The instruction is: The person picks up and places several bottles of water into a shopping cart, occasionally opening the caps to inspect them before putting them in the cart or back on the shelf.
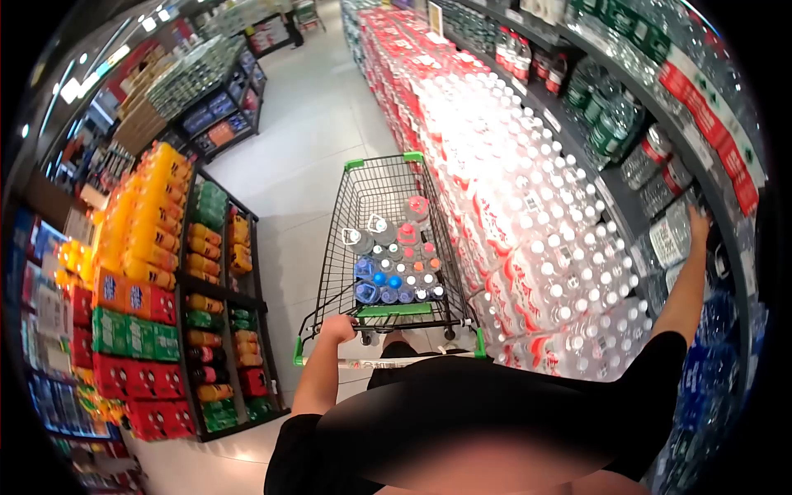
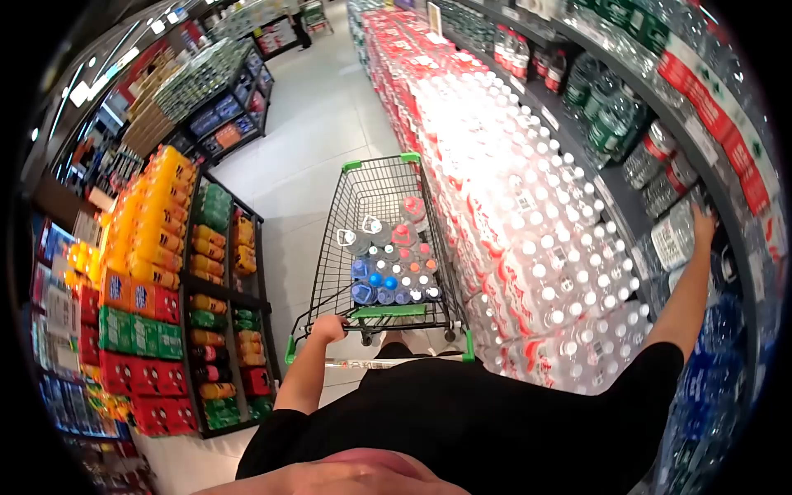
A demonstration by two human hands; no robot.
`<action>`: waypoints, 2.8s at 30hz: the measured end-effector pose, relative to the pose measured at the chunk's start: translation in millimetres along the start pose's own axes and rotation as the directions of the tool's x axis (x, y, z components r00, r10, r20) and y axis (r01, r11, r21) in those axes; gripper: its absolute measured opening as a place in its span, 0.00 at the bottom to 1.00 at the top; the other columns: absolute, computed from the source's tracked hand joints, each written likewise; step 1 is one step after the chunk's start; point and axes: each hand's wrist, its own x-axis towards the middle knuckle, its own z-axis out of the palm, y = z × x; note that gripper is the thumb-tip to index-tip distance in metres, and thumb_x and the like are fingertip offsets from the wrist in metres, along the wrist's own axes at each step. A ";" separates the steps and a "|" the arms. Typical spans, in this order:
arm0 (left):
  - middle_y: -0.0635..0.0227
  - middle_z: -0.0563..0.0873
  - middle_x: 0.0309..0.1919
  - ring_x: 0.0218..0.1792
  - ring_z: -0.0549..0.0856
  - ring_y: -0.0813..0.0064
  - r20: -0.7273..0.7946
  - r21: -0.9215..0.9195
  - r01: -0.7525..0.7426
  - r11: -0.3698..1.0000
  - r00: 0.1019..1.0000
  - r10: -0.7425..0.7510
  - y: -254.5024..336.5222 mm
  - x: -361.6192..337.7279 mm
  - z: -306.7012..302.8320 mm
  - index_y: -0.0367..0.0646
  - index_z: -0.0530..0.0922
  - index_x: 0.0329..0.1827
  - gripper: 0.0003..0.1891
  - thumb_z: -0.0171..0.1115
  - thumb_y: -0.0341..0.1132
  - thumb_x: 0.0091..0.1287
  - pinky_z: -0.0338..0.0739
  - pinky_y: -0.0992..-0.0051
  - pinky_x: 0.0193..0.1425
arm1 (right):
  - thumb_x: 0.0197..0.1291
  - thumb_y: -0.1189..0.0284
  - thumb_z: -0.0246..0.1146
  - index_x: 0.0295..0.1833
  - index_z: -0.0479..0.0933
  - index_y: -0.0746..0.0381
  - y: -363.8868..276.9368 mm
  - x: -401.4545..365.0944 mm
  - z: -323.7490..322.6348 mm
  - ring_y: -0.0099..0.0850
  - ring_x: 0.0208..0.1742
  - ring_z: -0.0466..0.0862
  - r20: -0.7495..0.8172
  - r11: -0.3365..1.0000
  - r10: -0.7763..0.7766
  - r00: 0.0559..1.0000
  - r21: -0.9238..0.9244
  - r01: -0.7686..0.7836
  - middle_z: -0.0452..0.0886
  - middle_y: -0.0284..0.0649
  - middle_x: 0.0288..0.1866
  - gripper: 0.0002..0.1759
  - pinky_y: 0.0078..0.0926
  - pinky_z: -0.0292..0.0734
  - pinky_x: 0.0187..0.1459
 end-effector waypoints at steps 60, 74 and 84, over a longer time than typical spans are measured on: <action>0.62 0.89 0.47 0.50 0.87 0.58 -0.063 0.034 -0.003 0.999 0.998 0.005 43.1 17.0 2.0 0.57 0.86 0.51 0.18 0.66 0.44 0.57 0.81 0.62 0.56 | 0.59 0.77 0.67 0.26 0.69 0.58 -203.4 -121.8 -177.0 0.16 0.18 0.62 0.601 0.207 0.298 0.741 0.718 -0.665 0.63 0.26 0.19 0.14 0.16 0.54 0.19; 0.59 0.89 0.45 0.48 0.86 0.54 -0.024 0.075 -0.054 0.996 0.998 0.055 58.7 33.0 -1.2 0.56 0.86 0.50 0.16 0.64 0.44 0.58 0.81 0.59 0.54 | 0.63 0.88 0.57 0.33 0.66 0.65 -283.7 -121.9 -253.4 0.17 0.20 0.58 0.512 -0.087 -0.118 0.851 0.848 -0.522 0.62 0.31 0.27 0.10 0.12 0.50 0.18; 0.59 0.84 0.56 0.56 0.83 0.56 0.074 0.078 -0.401 0.913 0.915 0.396 106.8 6.8 -86.3 0.49 0.74 0.67 0.32 0.69 0.41 0.56 0.79 0.59 0.58 | 0.57 0.88 0.57 0.71 0.52 0.80 -345.4 -215.8 -277.8 0.14 0.22 0.59 0.752 0.145 -0.299 0.587 0.644 -0.751 0.64 0.33 0.33 0.37 0.09 0.51 0.17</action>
